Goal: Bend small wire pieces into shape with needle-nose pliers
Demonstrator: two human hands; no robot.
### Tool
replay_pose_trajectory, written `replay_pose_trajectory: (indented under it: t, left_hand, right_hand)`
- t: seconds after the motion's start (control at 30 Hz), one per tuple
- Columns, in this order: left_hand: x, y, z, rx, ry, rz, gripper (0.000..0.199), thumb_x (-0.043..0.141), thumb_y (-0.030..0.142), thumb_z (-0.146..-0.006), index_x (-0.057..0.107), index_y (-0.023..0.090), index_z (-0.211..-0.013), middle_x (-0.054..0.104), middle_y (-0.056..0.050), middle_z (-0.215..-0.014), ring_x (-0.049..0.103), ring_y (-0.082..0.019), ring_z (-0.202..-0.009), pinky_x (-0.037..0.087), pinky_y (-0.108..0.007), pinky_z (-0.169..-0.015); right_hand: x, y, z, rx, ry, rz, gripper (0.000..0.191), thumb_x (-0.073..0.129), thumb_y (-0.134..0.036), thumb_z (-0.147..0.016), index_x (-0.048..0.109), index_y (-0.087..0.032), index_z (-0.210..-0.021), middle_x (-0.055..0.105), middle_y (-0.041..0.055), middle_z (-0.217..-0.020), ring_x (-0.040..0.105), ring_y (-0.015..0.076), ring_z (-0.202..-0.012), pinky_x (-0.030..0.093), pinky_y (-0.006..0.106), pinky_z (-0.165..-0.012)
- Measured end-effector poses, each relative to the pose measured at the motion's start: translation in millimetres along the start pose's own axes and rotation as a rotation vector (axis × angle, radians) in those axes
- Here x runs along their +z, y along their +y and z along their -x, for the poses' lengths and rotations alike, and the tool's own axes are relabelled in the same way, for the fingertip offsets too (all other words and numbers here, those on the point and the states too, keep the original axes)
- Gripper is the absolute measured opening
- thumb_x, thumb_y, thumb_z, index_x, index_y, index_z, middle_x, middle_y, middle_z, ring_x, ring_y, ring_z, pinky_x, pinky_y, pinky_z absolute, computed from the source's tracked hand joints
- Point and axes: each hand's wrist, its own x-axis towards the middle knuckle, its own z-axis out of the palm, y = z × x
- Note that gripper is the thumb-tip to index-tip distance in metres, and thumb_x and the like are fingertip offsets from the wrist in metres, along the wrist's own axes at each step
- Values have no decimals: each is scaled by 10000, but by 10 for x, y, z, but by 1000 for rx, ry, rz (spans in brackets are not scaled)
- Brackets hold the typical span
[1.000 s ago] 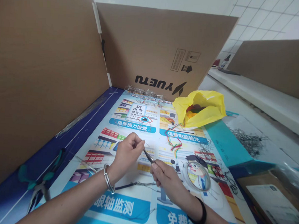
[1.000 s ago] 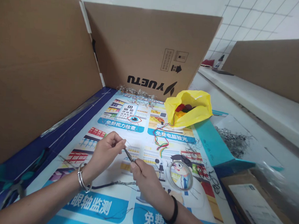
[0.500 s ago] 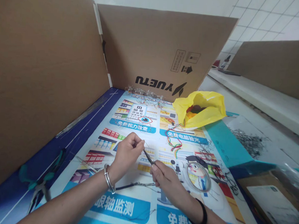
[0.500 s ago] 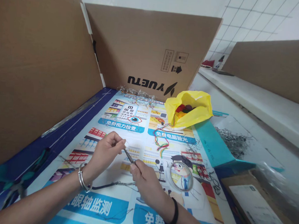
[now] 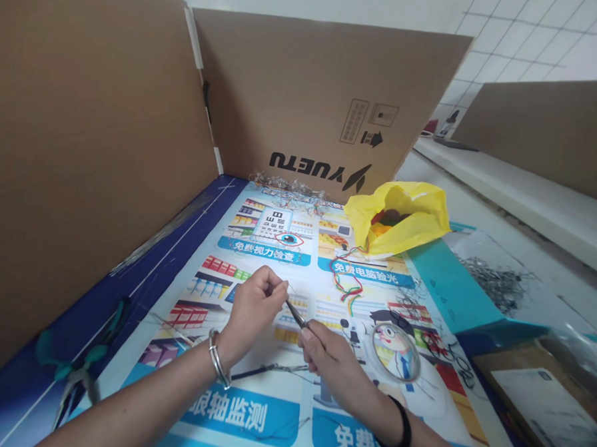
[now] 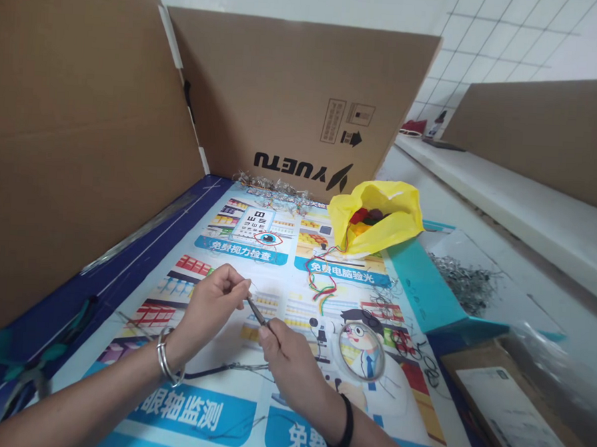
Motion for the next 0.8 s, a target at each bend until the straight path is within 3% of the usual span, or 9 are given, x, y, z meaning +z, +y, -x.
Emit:
replay_pose_trajectory:
  t: [0.8]
  left_hand:
    - [5, -22, -2, -7, 2, 23, 189, 532, 346, -735, 484, 188, -643, 542, 47, -519, 503, -98, -485, 351, -207, -488]
  right_hand:
    - [33, 40, 1, 7, 22, 13, 390, 263, -521, -882, 411, -204, -710, 478, -23, -622, 437, 100, -562, 315, 221, -510]
